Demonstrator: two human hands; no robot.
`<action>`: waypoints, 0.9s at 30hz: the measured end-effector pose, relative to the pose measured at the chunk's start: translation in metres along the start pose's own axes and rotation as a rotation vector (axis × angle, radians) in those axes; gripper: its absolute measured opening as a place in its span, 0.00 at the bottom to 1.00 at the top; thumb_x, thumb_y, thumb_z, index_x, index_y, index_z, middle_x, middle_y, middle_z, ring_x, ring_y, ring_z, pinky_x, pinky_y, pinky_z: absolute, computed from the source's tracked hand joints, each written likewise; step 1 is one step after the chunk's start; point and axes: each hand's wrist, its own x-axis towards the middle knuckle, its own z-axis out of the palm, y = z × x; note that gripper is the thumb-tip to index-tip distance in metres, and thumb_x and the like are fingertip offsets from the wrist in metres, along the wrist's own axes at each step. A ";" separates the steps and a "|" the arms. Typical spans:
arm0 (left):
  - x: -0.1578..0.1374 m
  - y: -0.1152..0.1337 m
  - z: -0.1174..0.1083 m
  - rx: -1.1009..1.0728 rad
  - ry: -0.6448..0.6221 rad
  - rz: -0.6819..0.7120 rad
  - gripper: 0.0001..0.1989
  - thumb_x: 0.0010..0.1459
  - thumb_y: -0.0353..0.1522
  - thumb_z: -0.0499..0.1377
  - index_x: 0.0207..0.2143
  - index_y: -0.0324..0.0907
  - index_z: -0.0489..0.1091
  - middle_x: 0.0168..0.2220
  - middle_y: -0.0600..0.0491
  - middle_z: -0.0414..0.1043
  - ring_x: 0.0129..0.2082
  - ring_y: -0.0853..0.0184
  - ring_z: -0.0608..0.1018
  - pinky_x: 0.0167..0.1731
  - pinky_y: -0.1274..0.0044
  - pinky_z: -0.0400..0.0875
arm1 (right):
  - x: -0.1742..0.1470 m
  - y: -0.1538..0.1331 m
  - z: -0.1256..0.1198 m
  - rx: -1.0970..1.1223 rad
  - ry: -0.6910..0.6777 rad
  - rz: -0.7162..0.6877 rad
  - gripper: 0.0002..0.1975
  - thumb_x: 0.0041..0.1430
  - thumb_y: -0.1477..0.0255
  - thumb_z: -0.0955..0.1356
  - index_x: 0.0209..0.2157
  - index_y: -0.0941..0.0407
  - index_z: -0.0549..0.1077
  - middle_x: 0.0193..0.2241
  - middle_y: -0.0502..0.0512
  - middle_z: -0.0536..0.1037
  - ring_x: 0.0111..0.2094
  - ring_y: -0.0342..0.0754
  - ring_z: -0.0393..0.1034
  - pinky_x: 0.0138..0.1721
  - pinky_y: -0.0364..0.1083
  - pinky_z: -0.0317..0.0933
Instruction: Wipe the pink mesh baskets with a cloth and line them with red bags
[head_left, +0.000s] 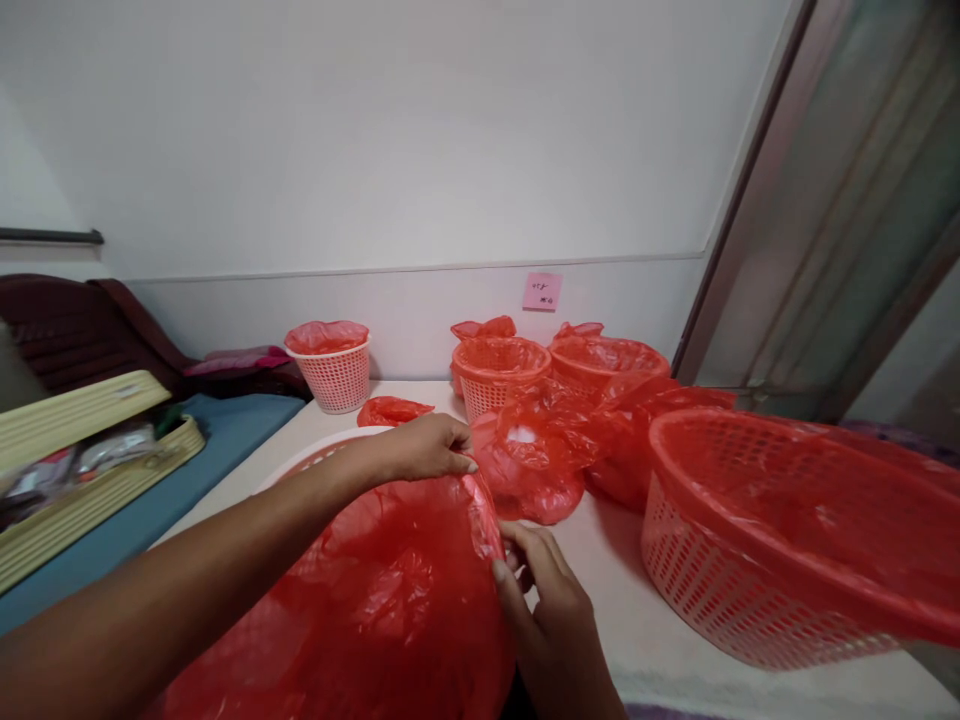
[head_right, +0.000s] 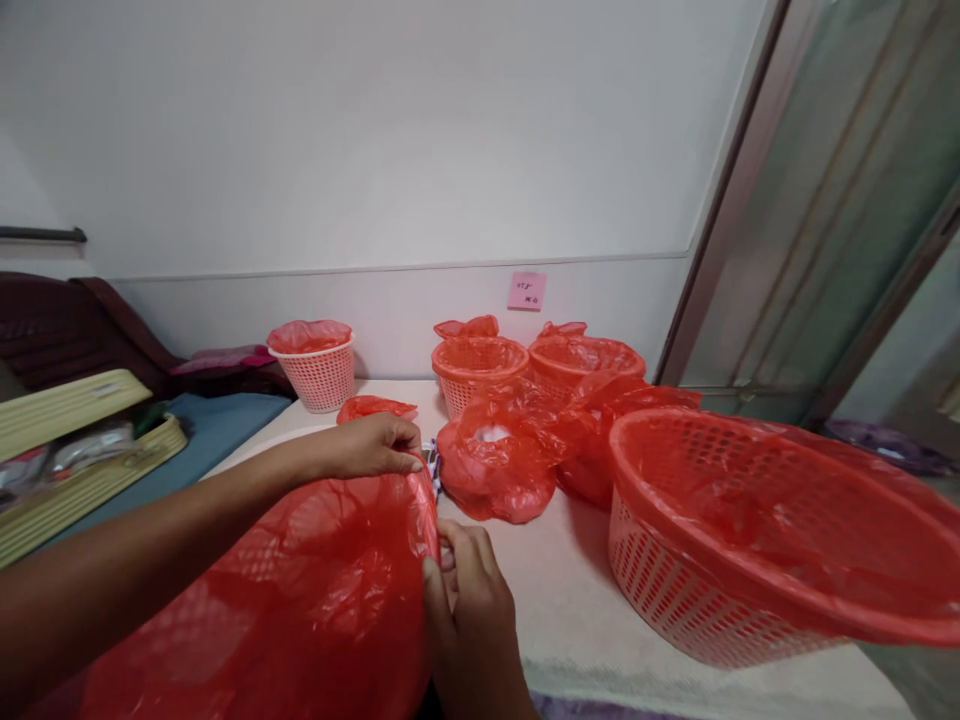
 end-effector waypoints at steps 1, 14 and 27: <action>-0.001 0.001 0.000 -0.003 -0.002 0.002 0.09 0.51 0.37 0.57 0.26 0.41 0.67 0.21 0.60 0.61 0.23 0.72 0.63 0.23 0.79 0.55 | 0.001 0.001 0.002 0.032 -0.044 0.047 0.14 0.64 0.65 0.61 0.48 0.54 0.69 0.38 0.55 0.73 0.36 0.47 0.68 0.38 0.44 0.62; -0.004 0.007 0.000 0.038 0.019 0.000 0.08 0.51 0.37 0.57 0.24 0.42 0.66 0.21 0.60 0.62 0.22 0.72 0.63 0.22 0.78 0.53 | 0.017 -0.001 0.006 -0.273 0.170 -0.231 0.18 0.60 0.69 0.63 0.52 0.55 0.65 0.43 0.60 0.72 0.42 0.51 0.70 0.42 0.50 0.68; -0.050 0.019 -0.015 0.168 0.264 0.035 0.08 0.58 0.35 0.55 0.39 0.42 0.68 0.42 0.50 0.71 0.39 0.63 0.71 0.38 0.73 0.63 | 0.021 0.027 0.017 -0.390 0.066 -0.279 0.22 0.60 0.79 0.57 0.55 0.56 0.61 0.44 0.60 0.74 0.43 0.50 0.73 0.40 0.47 0.70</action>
